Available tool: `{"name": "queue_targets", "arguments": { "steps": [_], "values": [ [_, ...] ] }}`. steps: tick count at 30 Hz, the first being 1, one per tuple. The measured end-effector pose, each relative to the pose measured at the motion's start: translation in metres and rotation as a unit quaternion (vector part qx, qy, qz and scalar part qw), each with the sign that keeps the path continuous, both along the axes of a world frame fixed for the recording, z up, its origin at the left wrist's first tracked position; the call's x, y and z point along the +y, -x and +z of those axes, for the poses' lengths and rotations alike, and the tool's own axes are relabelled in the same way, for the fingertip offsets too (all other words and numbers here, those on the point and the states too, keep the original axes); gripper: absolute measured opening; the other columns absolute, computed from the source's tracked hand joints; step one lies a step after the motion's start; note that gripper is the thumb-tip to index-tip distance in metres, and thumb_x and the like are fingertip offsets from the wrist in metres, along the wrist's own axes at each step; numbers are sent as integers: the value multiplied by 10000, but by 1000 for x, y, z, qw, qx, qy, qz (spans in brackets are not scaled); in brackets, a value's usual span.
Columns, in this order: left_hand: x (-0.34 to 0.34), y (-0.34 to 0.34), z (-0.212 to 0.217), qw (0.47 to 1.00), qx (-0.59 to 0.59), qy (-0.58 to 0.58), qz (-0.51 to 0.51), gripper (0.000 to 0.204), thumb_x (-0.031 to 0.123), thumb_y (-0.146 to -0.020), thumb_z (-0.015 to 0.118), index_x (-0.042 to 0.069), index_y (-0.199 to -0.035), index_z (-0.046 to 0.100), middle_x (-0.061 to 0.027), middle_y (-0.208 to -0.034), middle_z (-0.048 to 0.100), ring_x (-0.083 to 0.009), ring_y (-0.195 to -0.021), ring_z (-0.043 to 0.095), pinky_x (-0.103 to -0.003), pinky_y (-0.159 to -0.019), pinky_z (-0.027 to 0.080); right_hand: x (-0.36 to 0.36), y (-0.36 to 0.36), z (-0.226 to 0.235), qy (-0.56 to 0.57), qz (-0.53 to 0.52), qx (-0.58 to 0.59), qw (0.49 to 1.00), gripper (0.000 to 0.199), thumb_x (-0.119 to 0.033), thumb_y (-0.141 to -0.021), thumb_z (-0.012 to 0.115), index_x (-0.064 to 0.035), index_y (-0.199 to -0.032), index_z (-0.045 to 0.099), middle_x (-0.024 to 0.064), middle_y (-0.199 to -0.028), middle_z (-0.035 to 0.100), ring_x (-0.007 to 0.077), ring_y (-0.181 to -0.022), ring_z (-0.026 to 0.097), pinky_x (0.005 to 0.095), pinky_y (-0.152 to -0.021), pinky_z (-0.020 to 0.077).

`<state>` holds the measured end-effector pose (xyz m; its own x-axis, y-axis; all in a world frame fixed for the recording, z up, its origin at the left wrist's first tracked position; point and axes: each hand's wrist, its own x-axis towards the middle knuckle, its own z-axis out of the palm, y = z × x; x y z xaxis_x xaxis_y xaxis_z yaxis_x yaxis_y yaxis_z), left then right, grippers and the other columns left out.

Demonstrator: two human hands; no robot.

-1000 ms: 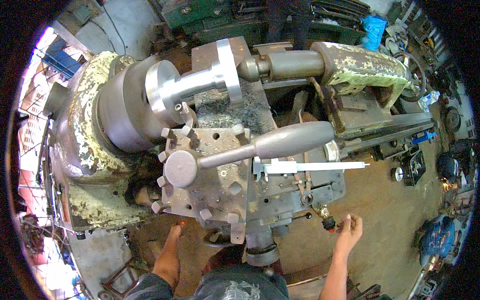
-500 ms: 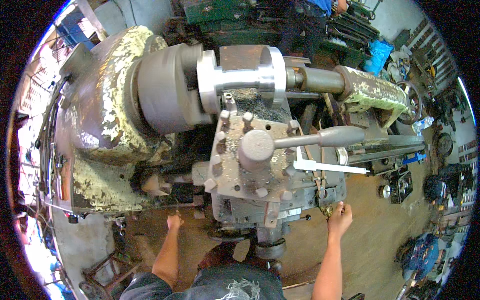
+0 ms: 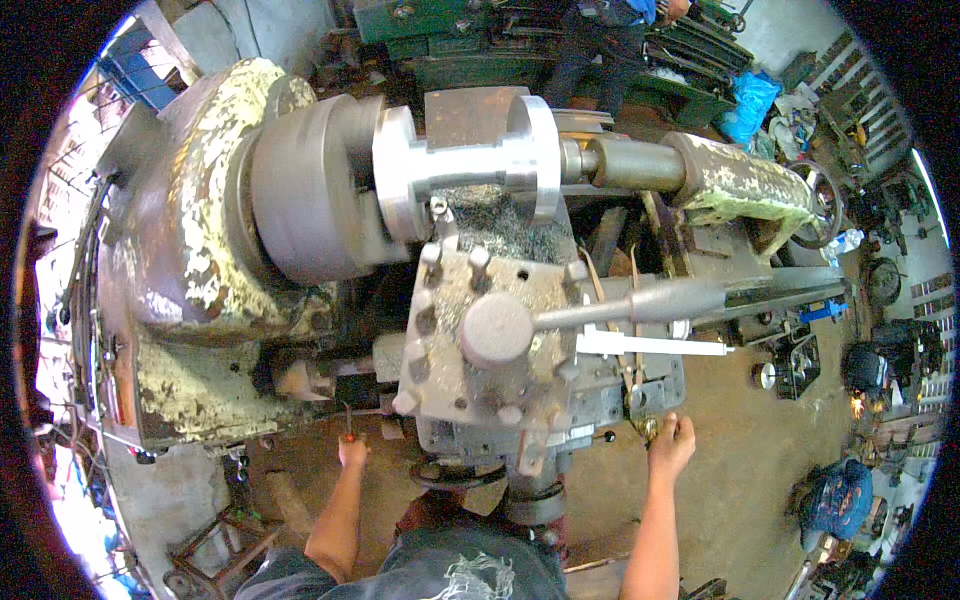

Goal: The person operates a metal lathe, adjusting controls and monitoring a rotating cylindrical workpiece. They use a caliper to measure the workpiece and make fine adjustments to the machine's levers and knobs while metal shavings accumulate.

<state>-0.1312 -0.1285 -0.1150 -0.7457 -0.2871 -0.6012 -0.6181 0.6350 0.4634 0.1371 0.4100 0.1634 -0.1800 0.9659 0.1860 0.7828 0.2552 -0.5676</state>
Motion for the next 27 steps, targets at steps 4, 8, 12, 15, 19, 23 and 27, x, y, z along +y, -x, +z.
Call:
{"name": "queue_targets", "arguments": {
  "steps": [4,8,12,15,19,23,27],
  "values": [
    [-4,-2,-8,999,-6,41,-12,771,286,-786,743,12,-1398,362,-222,-1025,633,-351,-947,641,-428,-836,512,3,-6,2,63,16,9,998,262,-129,-910,609,38,-755,481,175,-649,499,220,-601,414,406,-575,376],
    [5,-11,-14,995,1,94,-17,841,265,-754,730,-15,-1430,314,-271,-1201,549,-395,-1122,555,-440,-952,469,6,-19,-9,107,54,57,991,156,-115,-923,595,40,-916,592,137,-802,605,186,-726,516,366,-676,445],
    [24,-28,-5,988,1,156,-13,844,254,-751,716,-26,-1433,306,-283,-1252,509,-406,-1165,525,-439,-981,454,1,-28,-26,115,42,127,984,196,-123,-950,572,17,-1085,595,124,-974,629,211,-842,562,372,-760,475],
    [27,-34,8,984,-7,176,-11,845,247,-749,706,-34,-1435,300,-292,-1290,479,-415,-1197,502,-438,-1002,443,2,-28,-25,67,79,-8,995,164,-146,-971,549,-10,-1055,582,105,-943,603,216,-822,562,374,-732,476],
    [22,-27,11,980,-19,197,-21,848,236,-745,693,-45,-1437,292,-304,-1341,439,-426,-1239,471,-438,-1031,429,1,-21,-8,184,-21,-45,982,145,-165,-982,533,-26,-986,574,71,-861,574,190,-762,549,353,-677,469],
    [21,-16,4,977,-27,209,-22,850,225,-742,680,-56,-1440,284,-317,-1392,399,-437,-1282,441,-437,-1059,415,-1,-10,1,234,-103,7,967,173,-181,-998,512,-50,-890,543,-9,-713,474,88,-619,423,284,-552,373],
    [24,-4,5,976,-39,210,-38,853,215,-739,667,-67,-1443,276,-329,-1443,359,-449,-1325,410,-436,-1088,400,-1,-6,4,164,-49,22,985,171,-160,-988,528,-39,-869,545,-19,-684,443,79,-623,390,281,-542,333]
  ]
}}
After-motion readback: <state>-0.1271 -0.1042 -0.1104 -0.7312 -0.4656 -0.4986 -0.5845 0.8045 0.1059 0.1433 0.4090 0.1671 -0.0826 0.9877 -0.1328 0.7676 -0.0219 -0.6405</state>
